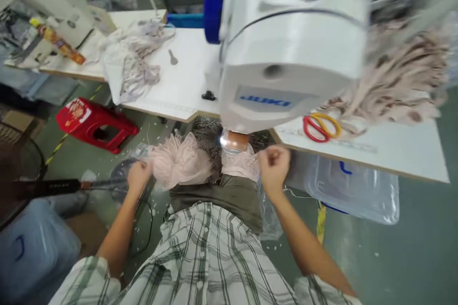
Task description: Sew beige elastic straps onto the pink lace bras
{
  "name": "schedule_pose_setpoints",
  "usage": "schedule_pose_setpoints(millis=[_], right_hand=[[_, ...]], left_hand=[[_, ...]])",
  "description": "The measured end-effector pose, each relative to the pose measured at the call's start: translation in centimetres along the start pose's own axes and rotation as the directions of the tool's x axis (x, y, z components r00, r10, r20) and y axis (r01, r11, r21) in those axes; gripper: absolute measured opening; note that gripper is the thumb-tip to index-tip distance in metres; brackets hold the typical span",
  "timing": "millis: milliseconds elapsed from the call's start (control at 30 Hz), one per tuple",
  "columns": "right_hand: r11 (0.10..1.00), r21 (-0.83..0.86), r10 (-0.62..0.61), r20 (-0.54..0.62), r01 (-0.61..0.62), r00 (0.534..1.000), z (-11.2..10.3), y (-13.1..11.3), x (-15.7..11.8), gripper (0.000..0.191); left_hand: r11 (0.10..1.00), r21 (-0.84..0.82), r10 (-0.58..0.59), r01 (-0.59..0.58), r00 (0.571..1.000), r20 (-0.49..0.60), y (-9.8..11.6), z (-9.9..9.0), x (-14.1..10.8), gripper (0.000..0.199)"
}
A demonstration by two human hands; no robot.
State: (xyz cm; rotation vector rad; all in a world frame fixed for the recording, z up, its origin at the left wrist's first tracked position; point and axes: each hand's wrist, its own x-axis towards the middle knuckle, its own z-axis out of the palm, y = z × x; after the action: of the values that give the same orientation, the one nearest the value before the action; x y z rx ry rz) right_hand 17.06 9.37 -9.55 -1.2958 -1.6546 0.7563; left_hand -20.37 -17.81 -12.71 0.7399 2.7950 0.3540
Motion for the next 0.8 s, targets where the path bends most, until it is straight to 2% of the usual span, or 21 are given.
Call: schedule_pose_setpoints(millis=[33,67,100,167,200,267,300,333,400,433,467,500,533,567,600,633,667,700,733,767,800], right_hand=[[1.0,0.02,-0.016,0.129,0.014,0.992,0.3,0.1,-3.3,0.025],[0.998,0.052,-0.054,0.326,0.039,0.944,0.9,0.0,-6.2,0.024],[0.993,0.092,-0.11,0.526,0.073,0.843,1.7,-0.5,-8.3,0.023],[0.975,0.169,-0.223,0.761,0.145,0.609,3.8,-2.1,-10.4,0.028],[0.961,0.2,-0.271,0.808,0.19,0.524,4.9,-3.0,-10.5,0.037],[0.926,0.242,-0.352,0.831,0.29,0.432,6.9,-5.0,-9.7,0.07],[0.904,0.265,-0.386,0.843,0.336,0.374,7.4,-6.0,-9.1,0.082],[0.879,0.301,-0.417,0.862,0.37,0.287,7.6,-6.9,-8.4,0.084],[0.832,0.374,-0.442,0.893,0.411,0.083,6.5,-8.8,-7.0,0.059],[0.817,0.393,-0.437,0.9,0.421,0.007,5.2,-9.7,-6.4,0.047],[0.815,0.396,-0.426,0.904,0.423,-0.026,3.6,-10.6,-5.7,0.044],[0.822,0.393,-0.423,0.906,0.413,-0.02,1.6,-11.5,-5.0,0.047],[0.839,0.391,-0.43,0.902,0.378,0.023,-0.5,-12.4,-4.4,0.049],[0.862,0.401,-0.445,0.892,0.31,0.082,-2.8,-13.1,-3.8,0.049],[0.881,0.419,-0.454,0.879,0.22,0.145,-5.1,-13.6,-3.3,0.047],[0.892,0.435,-0.451,0.872,0.121,0.191,-7.2,-13.8,-2.9,0.046],[0.898,0.439,-0.437,0.875,0.036,0.208,-9.2,-13.6,-2.5,0.045],[0.906,0.423,-0.41,0.888,-0.018,0.207,-10.9,-13.0,-2.1,0.044],[0.924,0.38,-0.364,0.907,-0.037,0.213,-12.3,-12.1,-1.6,0.043],[0.952,0.306,-0.291,0.923,-0.021,0.254,-13.3,-10.8,-0.9,0.041],[0.982,0.186,-0.18,0.919,0.016,0.35,-14.0,-9.4,0.2,0.039]], left_hand=[[1.0,-0.001,-0.003,0.003,0.999,0.045,-0.6,-0.1,-0.5,0.033],[1.0,-0.006,0.011,-0.011,0.996,0.084,-0.7,-0.1,-1.2,0.032],[0.999,-0.013,0.036,-0.035,0.994,0.107,-0.4,-0.2,-1.9,0.033],[0.994,-0.029,0.103,-0.101,0.989,0.108,1.3,-0.9,-3.8,0.035],[0.989,-0.042,0.146,-0.142,0.984,0.099,2.4,-1.6,-5.0,0.036],[0.964,-0.089,0.26,-0.252,0.961,0.094,4.9,-3.4,-7.6,0.039],[0.937,-0.13,0.338,-0.324,0.935,0.11,6.1,-4.4,-8.9,0.04],[0.9,-0.179,0.423,-0.398,0.896,0.137,7.3,-5.4,-10.0,0.042],[0.8,-0.301,0.576,-0.519,0.805,0.144,9.5,-7.0,-11.1,0.043],[0.742,-0.402,0.617,-0.537,0.781,0.095,10.7,-7.4,-11.1,0.041],[0.697,-0.491,0.622,-0.523,0.781,0.053,12.0,-7.3,-10.7,0.035],[0.655,-0.589,0.617,-0.473,0.785,0.056,13.5,-6.9,-10.2,0.028],[0.622,-0.692,0.612,-0.367,0.779,0.138,15.2,-6.0,-9.6,0.024],[0.606,-0.765,0.619,-0.22,0.734,0.279,17.1,-4.9,-9.3,0.029],[0.603,-0.795,0.638,-0.063,0.636,0.434,19.1,-3.7,-9.2,0.036],[0.614,-0.784,0.655,0.093,0.494,0.572,20.9,-2.4,-9.4,0.04],[0.622,-0.763,0.666,0.174,0.395,0.633,22.5,-1.2,-9.8,0.044],[0.626,-0.749,0.674,0.217,0.334,0.659,23.8,-0.2,-10.4,0.048],[0.62,-0.751,0.681,0.228,0.32,0.659,24.9,0.6,-11.0,0.05],[0.608,-0.764,0.688,0.217,0.337,0.643,25.6,1.1,-11.5,0.05],[0.597,-0.774,0.691,0.21,0.355,0.63,26.2,1.5,-11.9,0.047]])
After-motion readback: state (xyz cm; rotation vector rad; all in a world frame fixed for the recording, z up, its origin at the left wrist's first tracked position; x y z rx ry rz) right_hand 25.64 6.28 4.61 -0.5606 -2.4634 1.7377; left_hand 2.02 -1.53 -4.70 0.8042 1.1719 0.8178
